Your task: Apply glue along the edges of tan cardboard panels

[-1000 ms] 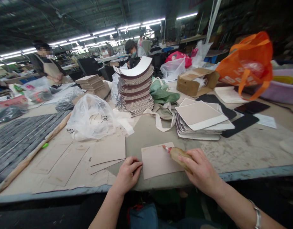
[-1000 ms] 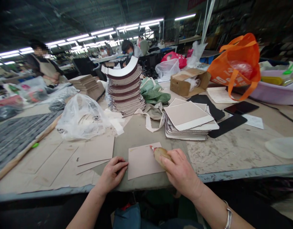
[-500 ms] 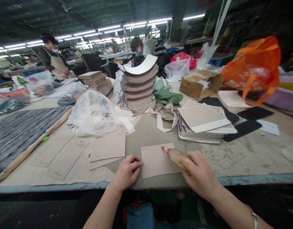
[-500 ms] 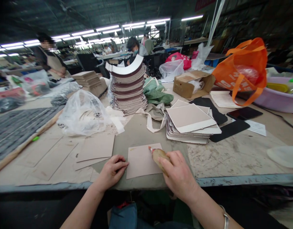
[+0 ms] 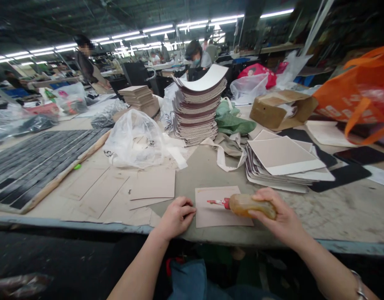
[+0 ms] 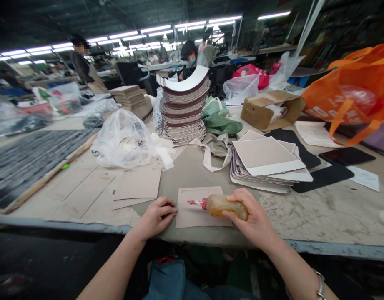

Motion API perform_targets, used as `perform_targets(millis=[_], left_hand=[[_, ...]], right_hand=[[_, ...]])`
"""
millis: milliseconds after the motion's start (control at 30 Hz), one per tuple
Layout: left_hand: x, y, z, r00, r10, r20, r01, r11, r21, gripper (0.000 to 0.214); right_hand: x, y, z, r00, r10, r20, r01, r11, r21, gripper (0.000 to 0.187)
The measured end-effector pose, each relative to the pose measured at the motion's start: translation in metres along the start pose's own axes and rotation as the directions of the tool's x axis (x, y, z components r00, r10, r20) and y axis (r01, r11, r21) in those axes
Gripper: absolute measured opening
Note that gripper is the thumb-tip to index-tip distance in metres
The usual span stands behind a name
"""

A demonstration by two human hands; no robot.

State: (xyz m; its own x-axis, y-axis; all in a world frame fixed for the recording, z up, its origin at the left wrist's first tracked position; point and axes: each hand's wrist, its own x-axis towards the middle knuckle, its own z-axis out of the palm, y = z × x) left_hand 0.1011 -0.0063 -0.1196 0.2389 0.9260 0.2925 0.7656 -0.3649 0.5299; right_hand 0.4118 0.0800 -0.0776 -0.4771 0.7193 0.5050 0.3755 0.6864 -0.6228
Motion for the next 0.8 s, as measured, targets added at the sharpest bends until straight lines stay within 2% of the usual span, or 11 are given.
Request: perform_targets(millis=[100,267,467,533,700,733,800], left_hand=[[0.001,-0.001,0.000,1.000,0.003,0.005,-0.003,1.000,-0.004,0.021],[-0.001,0.001,-0.002,1.000,-0.012,0.015,0.012,1.000,0.009,0.022],[0.000,0.002,-0.002,1.000,-0.006,0.010,0.006,1.000,-0.002,0.023],[0.001,0.002,-0.002,1.000,-0.004,0.014,0.004,1.000,-0.005,0.023],[0.001,0.002,-0.002,1.000,-0.019,0.016,0.019,1.000,-0.011,0.022],[0.000,0.001,-0.001,1.000,-0.022,0.015,0.022,1.000,-0.014,0.022],[0.000,0.000,-0.001,1.000,-0.023,0.015,0.023,1.000,-0.021,0.021]], right_hand=[[-0.002,0.002,-0.001,0.992,-0.065,0.110,0.062,0.998,0.025,0.021],[0.002,-0.002,0.015,0.980,-0.131,0.148,0.131,0.991,0.012,0.021],[0.002,-0.008,0.006,0.933,-0.176,0.314,0.133,0.979,0.154,0.018],[0.003,-0.007,0.007,0.941,-0.163,0.297,0.128,0.983,0.134,0.020],[0.008,0.002,0.019,0.989,-0.096,0.116,0.092,0.995,0.034,0.022],[0.009,0.003,0.020,0.990,-0.087,0.115,0.082,0.996,0.042,0.021],[0.008,0.001,0.017,0.980,-0.079,0.184,0.062,0.993,0.097,0.020]])
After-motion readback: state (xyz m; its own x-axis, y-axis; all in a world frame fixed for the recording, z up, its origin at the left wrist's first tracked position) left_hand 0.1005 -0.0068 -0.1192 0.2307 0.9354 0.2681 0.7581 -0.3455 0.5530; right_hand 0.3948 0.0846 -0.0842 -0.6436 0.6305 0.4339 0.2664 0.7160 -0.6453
